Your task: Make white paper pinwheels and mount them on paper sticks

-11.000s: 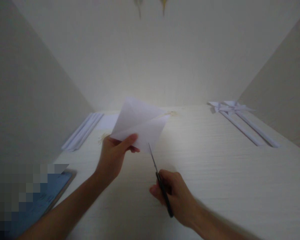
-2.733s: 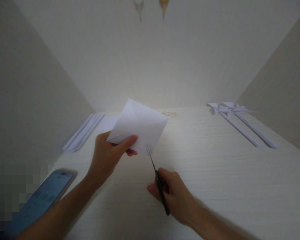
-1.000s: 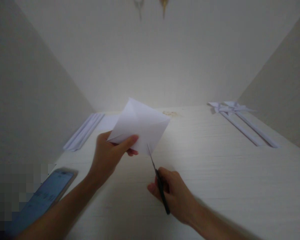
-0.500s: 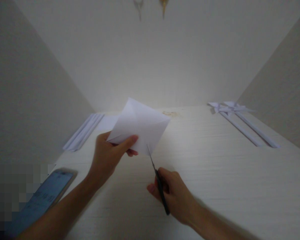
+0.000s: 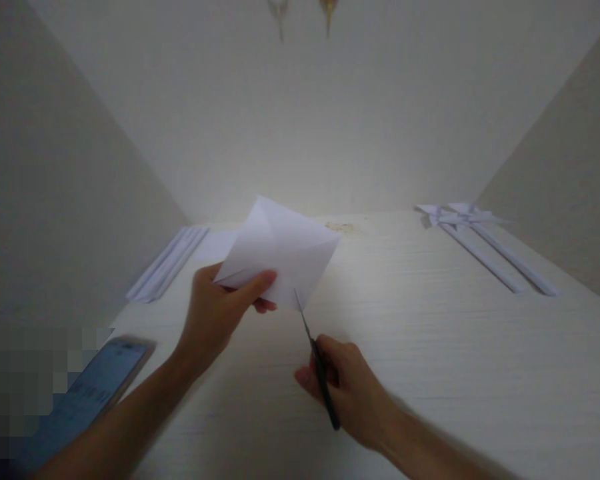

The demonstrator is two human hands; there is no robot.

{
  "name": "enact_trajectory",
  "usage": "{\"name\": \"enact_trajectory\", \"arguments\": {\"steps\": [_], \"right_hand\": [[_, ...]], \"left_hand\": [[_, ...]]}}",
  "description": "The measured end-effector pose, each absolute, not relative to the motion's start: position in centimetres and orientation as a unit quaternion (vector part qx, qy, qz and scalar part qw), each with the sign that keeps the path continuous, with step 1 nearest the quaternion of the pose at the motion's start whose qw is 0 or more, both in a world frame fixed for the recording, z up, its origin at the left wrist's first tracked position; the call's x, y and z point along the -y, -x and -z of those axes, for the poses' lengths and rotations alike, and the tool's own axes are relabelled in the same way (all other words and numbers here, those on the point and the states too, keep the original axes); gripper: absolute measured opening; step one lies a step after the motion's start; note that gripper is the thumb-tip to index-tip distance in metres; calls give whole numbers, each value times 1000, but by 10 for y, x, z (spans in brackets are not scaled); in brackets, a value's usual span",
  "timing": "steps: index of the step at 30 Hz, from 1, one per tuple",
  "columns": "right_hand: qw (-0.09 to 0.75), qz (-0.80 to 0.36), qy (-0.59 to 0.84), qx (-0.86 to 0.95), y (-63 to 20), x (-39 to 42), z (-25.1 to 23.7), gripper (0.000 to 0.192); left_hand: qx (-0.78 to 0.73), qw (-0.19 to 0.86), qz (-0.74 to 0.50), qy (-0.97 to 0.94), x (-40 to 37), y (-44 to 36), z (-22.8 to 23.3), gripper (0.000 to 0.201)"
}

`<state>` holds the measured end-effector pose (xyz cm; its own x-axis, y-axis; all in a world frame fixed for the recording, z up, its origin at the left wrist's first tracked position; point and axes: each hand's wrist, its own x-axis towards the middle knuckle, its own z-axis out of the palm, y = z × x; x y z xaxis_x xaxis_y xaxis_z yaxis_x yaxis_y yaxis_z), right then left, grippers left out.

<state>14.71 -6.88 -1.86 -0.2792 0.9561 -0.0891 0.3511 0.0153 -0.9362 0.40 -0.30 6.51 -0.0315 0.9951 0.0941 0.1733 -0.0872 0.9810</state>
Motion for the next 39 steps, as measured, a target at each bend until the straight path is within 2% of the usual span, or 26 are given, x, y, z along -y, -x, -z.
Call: {"name": "enact_trajectory", "arguments": {"steps": [21, 39], "right_hand": [[311, -474, 522, 638, -146, 69, 18, 37], [304, -472, 544, 624, -145, 67, 20, 29]], "left_hand": [[-535, 368, -477, -593, 2, -2, -60, 21], [-532, 381, -474, -589, -1, -2, -59, 20]]}}
